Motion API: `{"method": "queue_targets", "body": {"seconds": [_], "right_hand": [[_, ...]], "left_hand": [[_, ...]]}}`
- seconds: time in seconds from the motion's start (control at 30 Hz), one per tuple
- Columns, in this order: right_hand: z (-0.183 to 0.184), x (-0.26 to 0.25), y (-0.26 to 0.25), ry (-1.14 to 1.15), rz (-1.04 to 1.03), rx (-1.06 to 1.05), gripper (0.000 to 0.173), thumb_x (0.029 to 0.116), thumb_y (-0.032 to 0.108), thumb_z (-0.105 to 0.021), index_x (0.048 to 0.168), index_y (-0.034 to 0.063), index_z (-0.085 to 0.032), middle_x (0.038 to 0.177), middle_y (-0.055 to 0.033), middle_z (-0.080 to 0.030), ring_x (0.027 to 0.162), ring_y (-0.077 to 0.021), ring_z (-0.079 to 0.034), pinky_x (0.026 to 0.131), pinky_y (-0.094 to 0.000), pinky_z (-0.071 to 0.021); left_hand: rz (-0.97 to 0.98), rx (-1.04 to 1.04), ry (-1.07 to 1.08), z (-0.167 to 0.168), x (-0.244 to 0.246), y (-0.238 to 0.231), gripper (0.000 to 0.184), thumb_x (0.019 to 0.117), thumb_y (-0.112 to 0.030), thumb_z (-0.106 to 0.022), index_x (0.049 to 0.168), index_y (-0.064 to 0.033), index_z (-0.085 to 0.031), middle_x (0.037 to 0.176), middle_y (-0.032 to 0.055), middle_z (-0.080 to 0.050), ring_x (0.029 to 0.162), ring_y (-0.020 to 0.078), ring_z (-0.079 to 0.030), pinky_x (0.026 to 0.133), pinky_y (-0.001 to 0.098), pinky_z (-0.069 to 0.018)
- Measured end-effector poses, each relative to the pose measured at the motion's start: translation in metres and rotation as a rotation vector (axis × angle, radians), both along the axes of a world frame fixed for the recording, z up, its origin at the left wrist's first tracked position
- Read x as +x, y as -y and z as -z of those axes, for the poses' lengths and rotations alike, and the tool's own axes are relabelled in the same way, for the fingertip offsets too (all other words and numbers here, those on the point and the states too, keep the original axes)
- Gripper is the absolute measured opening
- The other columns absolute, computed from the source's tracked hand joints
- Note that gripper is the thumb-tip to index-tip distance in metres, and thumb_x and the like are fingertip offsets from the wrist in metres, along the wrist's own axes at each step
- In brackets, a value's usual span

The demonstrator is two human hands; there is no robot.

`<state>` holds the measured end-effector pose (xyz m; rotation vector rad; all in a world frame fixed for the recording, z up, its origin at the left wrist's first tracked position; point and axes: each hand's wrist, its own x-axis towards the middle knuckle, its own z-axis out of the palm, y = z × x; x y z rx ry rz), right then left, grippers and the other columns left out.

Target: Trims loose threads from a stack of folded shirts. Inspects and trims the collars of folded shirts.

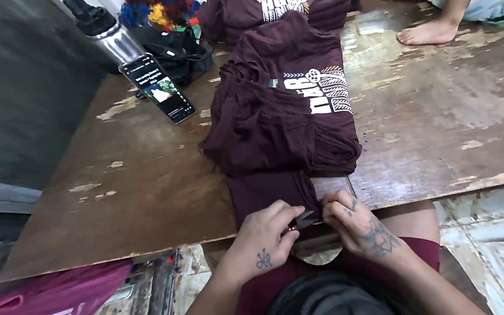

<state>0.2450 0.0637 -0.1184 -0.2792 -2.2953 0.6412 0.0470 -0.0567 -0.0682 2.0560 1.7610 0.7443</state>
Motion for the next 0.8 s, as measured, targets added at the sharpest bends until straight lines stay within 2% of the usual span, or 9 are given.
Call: {"method": "queue_targets", "body": {"seconds": [0.13,0.33,0.43,0.47,0.53,0.6,0.63,0.7,0.8], "right_hand": [[0.006,0.002,0.003,-0.048,0.016,-0.042,0.017,0.1024,0.013,-0.050,0.093,0.0041,-0.061,0.100,-0.0179,-0.063,0.098,-0.0252,-0.065,0.089,-0.0292,-0.0532],[0.004,0.002,0.005,-0.096,-0.016,-0.124,0.026,0.1084,0.024,-0.044,0.095,0.0049,-0.056,0.103,-0.0158,-0.059,0.103,-0.0195,-0.061,0.094,-0.0240,-0.0495],[0.004,0.004,0.004,-0.106,-0.046,-0.158,0.046,0.1114,0.039,-0.034,0.089,0.0045,-0.055,0.104,-0.0168,-0.058,0.106,-0.0200,-0.060,0.095,-0.0257,-0.0491],[0.003,0.001,0.004,-0.099,-0.029,-0.148,0.053,0.1106,0.046,-0.033,0.087,0.0046,-0.056,0.103,-0.0179,-0.059,0.107,-0.0220,-0.061,0.095,-0.0281,-0.0498],[0.000,-0.009,0.005,-0.050,0.046,-0.069,0.053,0.1066,0.052,-0.042,0.095,0.0059,-0.065,0.108,-0.0210,-0.065,0.109,-0.0292,-0.065,0.095,-0.0360,-0.0531],[0.005,-0.021,0.003,-0.074,0.087,0.042,0.027,0.0991,0.032,-0.061,0.098,0.0084,-0.074,0.107,-0.0219,-0.071,0.107,-0.0371,-0.069,0.091,-0.0453,-0.0567],[0.009,-0.021,0.001,-0.116,0.084,0.058,0.018,0.0969,0.024,-0.064,0.095,0.0094,-0.074,0.102,-0.0183,-0.071,0.103,-0.0339,-0.069,0.090,-0.0422,-0.0570],[0.015,-0.007,-0.003,-0.195,0.008,-0.032,0.017,0.1018,0.022,-0.060,0.095,0.0087,-0.069,0.094,-0.0113,-0.065,0.098,-0.0215,-0.066,0.094,-0.0329,-0.0539],[0.027,0.041,-0.013,-0.089,-0.181,-0.150,0.033,0.1088,0.036,-0.048,0.092,0.0114,-0.062,0.089,-0.0032,-0.065,0.098,-0.0100,-0.068,0.115,-0.0373,-0.0431]], "left_hand": [[0.003,0.104,-0.081,0.005,0.003,-0.001,0.030,0.0928,-0.007,-0.059,0.118,-0.0052,-0.076,0.095,0.0123,-0.074,0.079,0.0271,-0.073,0.065,0.0410,-0.0590],[0.001,0.154,-0.072,0.006,0.004,-0.004,0.032,0.0933,-0.008,-0.060,0.122,-0.0040,-0.074,0.091,0.0133,-0.073,0.074,0.0274,-0.073,0.063,0.0411,-0.0586],[-0.170,0.066,0.185,0.003,0.004,-0.003,0.035,0.0967,-0.009,-0.057,0.128,0.0028,-0.068,0.103,0.0133,-0.074,0.083,0.0186,-0.071,0.075,0.0323,-0.0593],[-0.240,0.009,0.348,0.002,0.004,-0.004,0.039,0.0970,-0.010,-0.057,0.132,0.0053,-0.062,0.102,0.0097,-0.070,0.080,0.0120,-0.067,0.071,0.0268,-0.0576],[-0.346,-0.057,0.585,0.002,0.003,-0.009,0.043,0.0958,-0.010,-0.059,0.135,0.0055,-0.055,0.096,0.0019,-0.065,0.069,0.0035,-0.064,0.057,0.0201,-0.0550],[-0.358,-0.077,0.636,0.004,0.002,-0.011,0.043,0.0957,-0.010,-0.059,0.136,0.0047,-0.054,0.095,0.0002,-0.065,0.068,0.0019,-0.062,0.055,0.0184,-0.0532],[-0.337,-0.080,0.619,0.005,0.000,-0.009,0.042,0.0965,-0.011,-0.059,0.136,0.0042,-0.055,0.097,0.0007,-0.065,0.070,0.0021,-0.063,0.057,0.0184,-0.0537],[-0.301,-0.062,0.551,0.007,-0.008,-0.004,0.041,0.0981,-0.014,-0.057,0.135,0.0035,-0.058,0.100,0.0030,-0.066,0.075,0.0033,-0.064,0.063,0.0199,-0.0547],[-0.229,-0.005,0.518,0.010,-0.022,0.010,0.042,0.1012,-0.022,-0.055,0.134,0.0043,-0.059,0.101,0.0027,-0.067,0.080,0.0020,-0.063,0.069,0.0198,-0.0549]]}}
